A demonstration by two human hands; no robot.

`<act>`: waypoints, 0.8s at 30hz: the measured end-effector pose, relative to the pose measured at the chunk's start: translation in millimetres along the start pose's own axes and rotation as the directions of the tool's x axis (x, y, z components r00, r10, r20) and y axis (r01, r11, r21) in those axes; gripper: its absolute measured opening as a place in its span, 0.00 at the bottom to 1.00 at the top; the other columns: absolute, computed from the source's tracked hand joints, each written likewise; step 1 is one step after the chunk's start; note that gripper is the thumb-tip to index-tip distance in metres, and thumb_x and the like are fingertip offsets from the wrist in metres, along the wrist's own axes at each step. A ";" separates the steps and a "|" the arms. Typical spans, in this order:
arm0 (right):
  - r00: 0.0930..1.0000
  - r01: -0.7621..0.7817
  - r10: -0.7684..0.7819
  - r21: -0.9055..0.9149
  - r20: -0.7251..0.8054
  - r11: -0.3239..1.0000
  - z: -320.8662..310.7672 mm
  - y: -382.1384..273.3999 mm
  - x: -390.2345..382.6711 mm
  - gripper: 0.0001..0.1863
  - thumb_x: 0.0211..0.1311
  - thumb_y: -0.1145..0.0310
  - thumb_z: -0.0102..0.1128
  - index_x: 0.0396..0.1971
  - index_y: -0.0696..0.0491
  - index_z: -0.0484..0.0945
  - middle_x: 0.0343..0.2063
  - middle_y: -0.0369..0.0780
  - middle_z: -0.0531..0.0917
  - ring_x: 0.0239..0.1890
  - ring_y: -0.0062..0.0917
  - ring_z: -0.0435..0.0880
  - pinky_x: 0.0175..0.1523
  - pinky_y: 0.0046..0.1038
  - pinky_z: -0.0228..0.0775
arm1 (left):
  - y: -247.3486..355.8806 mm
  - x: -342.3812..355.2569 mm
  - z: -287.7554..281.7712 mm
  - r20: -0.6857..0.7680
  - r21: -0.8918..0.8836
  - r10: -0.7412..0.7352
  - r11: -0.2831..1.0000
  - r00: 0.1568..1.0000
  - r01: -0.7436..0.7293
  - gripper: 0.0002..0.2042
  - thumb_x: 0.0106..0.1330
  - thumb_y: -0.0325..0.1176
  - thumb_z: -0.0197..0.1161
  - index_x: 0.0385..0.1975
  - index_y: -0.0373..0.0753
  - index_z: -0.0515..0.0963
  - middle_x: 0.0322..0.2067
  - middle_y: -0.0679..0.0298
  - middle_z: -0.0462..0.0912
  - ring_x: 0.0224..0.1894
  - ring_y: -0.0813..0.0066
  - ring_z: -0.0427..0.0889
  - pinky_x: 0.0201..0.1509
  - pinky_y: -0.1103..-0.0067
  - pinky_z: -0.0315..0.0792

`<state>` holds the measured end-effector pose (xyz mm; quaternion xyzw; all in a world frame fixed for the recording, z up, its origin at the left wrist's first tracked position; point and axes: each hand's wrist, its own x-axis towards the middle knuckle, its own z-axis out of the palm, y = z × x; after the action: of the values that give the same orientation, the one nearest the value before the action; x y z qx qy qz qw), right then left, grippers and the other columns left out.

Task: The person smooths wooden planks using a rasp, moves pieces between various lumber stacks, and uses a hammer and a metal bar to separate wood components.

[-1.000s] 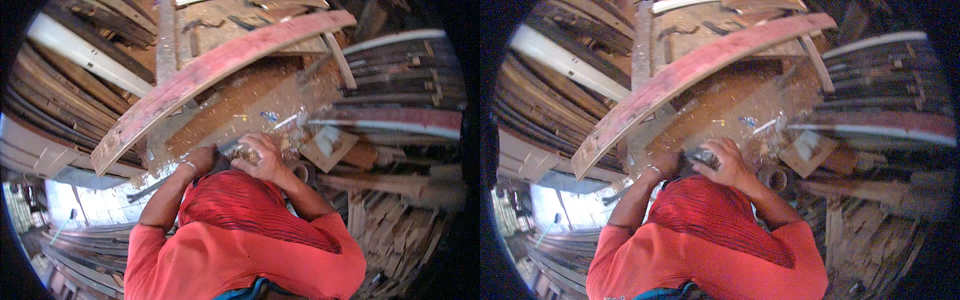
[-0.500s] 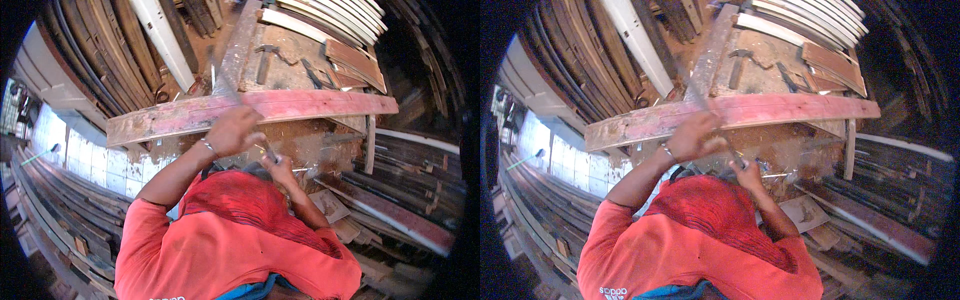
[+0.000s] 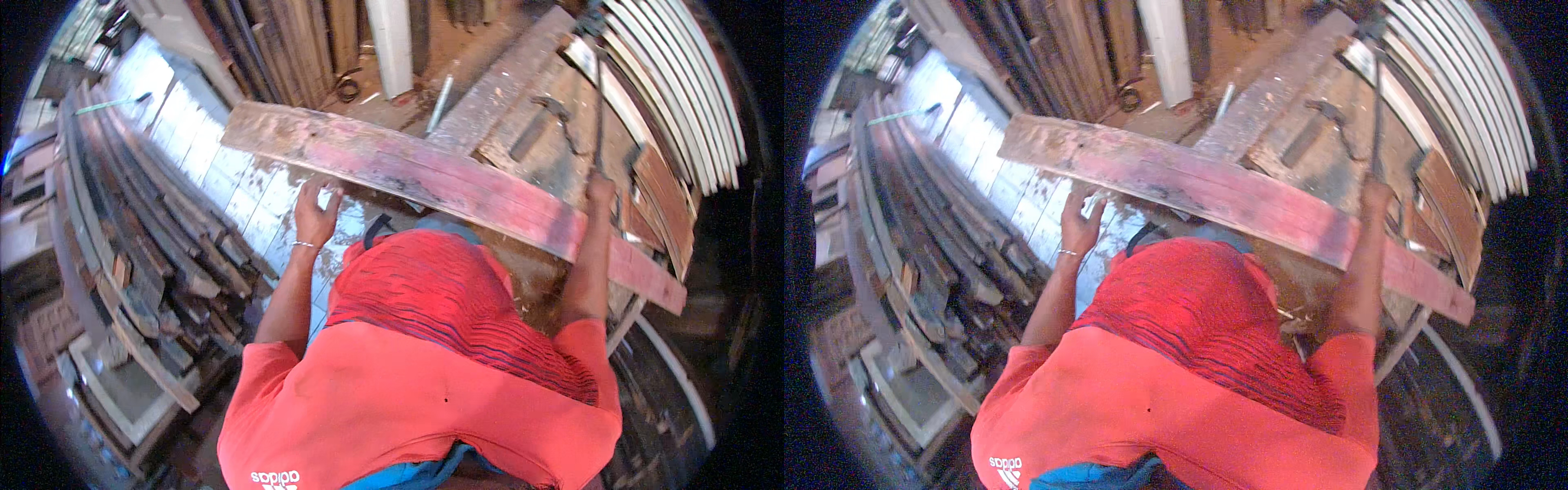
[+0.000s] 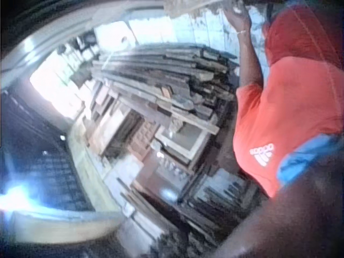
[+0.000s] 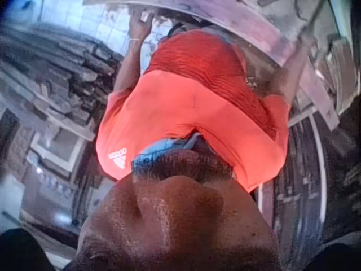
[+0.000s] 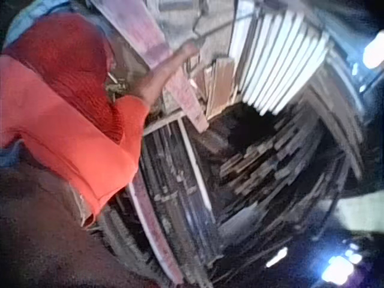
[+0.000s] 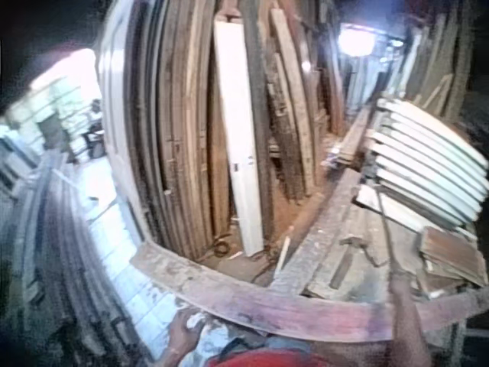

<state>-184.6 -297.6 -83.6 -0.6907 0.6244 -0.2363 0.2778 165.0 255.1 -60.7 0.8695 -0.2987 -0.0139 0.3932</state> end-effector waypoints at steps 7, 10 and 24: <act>0.969 0.246 -0.133 -0.819 0.207 0.518 -39.9 116.9 164.5 0.23 0.58 0.48 0.62 0.39 0.55 0.86 0.32 0.51 0.87 0.35 0.47 0.86 0.41 0.42 0.77 | -13.7 25.3 44.7 -0.164 0.040 -0.246 0.966 0.955 0.255 0.27 0.62 0.35 0.65 0.61 0.36 0.70 0.50 0.44 0.74 0.53 0.47 0.73 0.60 0.64 0.68; 0.900 0.026 -0.293 -0.634 -0.321 0.773 31.5 -14.8 90.3 0.29 0.54 0.48 0.66 0.49 0.54 0.82 0.38 0.55 0.85 0.43 0.50 0.84 0.49 0.43 0.76 | -21.8 11.8 30.3 -0.342 0.083 -0.371 0.903 0.863 0.421 0.27 0.64 0.37 0.63 0.63 0.37 0.68 0.51 0.44 0.73 0.53 0.47 0.73 0.60 0.64 0.67; 0.914 0.075 0.043 -0.272 0.403 0.959 109.0 -69.1 -34.3 0.39 0.51 0.34 0.63 0.47 0.58 0.82 0.46 0.53 0.84 0.52 0.42 0.82 0.57 0.38 0.71 | -77.3 58.4 26.6 -0.292 -0.006 -0.226 0.972 0.929 0.235 0.12 0.57 0.28 0.70 0.42 0.38 0.84 0.39 0.58 0.85 0.44 0.63 0.80 0.51 0.71 0.73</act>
<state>-64.4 -249.3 -116.0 -0.7622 0.5747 0.0007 0.2979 245.3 245.7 -120.2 0.8966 -0.1336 0.0724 0.4160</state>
